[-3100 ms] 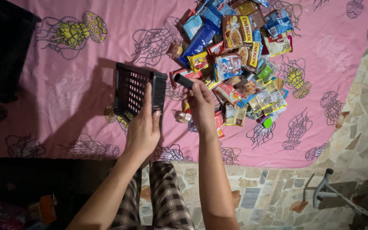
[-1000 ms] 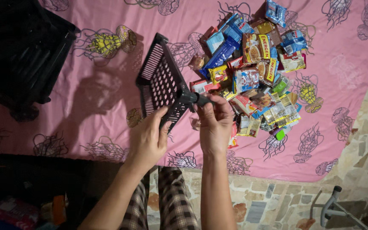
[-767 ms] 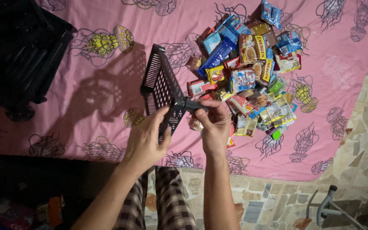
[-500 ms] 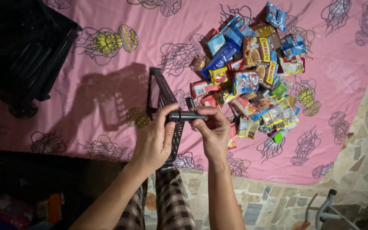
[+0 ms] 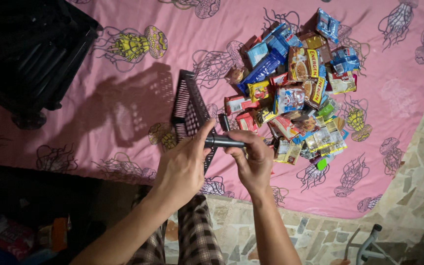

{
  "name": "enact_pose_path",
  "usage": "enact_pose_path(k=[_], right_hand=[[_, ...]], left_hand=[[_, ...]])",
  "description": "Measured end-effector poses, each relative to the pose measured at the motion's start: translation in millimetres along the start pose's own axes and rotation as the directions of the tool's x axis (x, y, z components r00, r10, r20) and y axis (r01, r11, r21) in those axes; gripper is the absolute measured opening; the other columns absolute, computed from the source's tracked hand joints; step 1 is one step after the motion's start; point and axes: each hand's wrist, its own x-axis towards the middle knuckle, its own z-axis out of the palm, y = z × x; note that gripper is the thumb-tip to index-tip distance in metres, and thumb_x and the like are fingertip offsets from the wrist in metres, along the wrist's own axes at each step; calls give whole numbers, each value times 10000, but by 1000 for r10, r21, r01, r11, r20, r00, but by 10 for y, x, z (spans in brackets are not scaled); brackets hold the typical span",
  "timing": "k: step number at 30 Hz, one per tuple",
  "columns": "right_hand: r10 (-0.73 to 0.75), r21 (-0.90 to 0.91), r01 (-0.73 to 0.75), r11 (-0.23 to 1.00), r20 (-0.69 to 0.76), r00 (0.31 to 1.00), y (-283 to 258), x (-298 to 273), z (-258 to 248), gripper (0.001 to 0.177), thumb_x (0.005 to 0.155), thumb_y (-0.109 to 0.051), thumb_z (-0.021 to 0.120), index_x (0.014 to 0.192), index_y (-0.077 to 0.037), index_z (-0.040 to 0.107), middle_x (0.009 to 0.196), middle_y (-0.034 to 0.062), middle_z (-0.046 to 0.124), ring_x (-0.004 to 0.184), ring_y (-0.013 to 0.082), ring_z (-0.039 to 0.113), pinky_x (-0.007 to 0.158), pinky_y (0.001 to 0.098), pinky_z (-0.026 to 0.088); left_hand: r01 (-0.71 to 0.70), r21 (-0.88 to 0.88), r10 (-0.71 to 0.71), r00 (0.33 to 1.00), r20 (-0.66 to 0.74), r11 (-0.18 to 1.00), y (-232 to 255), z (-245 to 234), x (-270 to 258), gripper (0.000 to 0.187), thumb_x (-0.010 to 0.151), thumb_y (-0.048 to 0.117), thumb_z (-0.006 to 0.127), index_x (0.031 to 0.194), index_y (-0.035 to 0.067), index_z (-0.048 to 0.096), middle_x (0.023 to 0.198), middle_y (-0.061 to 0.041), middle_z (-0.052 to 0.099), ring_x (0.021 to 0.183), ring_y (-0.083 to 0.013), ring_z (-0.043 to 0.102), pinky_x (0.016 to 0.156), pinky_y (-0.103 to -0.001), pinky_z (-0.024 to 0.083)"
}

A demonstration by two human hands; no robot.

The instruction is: The person assembles a black plastic basket by attaching legs and side panels to the base. They handle the basket parts and a pile of snack packets on a pink jellyfish-patterned bedsheet.

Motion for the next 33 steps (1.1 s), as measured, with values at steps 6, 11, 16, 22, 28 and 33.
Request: enact_pose_path(k=[6, 11, 16, 22, 28, 33], right_hand=[[-79, -475, 140, 869, 146, 986, 3, 55, 128, 322, 1016, -260, 639, 1199, 1, 594, 1010, 178, 634, 886, 347, 658, 772, 407, 530], [-149, -543, 258, 799, 237, 960, -31, 41, 139, 305, 1050, -297, 596, 1166, -17, 558, 928, 164, 585, 830, 366, 620, 725, 456, 499], [0, -619, 164, 768, 256, 967, -121, 10, 125, 339, 1007, -323, 613, 1155, -22, 566, 894, 182, 630, 749, 391, 644, 642, 469, 498], [187, -523, 42, 851, 376, 908, -273, 28, -56, 378, 1066, -362, 517, 1206, -14, 558, 860, 205, 622, 760, 417, 624, 671, 475, 474], [295, -154, -253, 955, 533, 793, -261, 44, -271, 540, 1102, -434, 487, 1388, 22, 459, 871, 61, 572, 748, 204, 534, 681, 364, 496], [505, 116, -743, 659, 664, 552, -4, 48, -396, 460, 1094, -454, 485, 1177, -32, 646, 687, -69, 432, 580, 62, 352, 517, 232, 274]], left_hand=[[189, 13, -190, 979, 79, 982, -1, 104, 57, 656, 983, 121, 503, 1578, -16, 263, 917, -203, 701, 743, -336, 684, 660, -434, 538], [111, -124, -116, 993, -35, 986, -132, 104, -36, 515, 1078, 117, 479, 1564, 15, 343, 905, -216, 686, 770, -362, 699, 686, -482, 530], [174, -73, -163, 977, 139, 982, -183, 48, -58, 585, 991, 73, 536, 1534, 1, 328, 843, -196, 694, 740, -350, 717, 668, -473, 552], [-26, 48, 16, 980, 198, 999, -143, -59, -37, 692, 883, -14, 578, 1525, -27, 320, 817, -191, 693, 723, -340, 704, 657, -444, 563], [-85, -30, 89, 970, 226, 996, 0, -199, 6, 652, 954, 144, 675, 1510, 23, 356, 801, -158, 697, 709, -324, 703, 624, -445, 538], [-141, 9, 135, 963, 234, 990, 7, -181, 37, 691, 938, 198, 692, 1512, 20, 350, 796, -140, 689, 705, -303, 698, 606, -422, 545]])
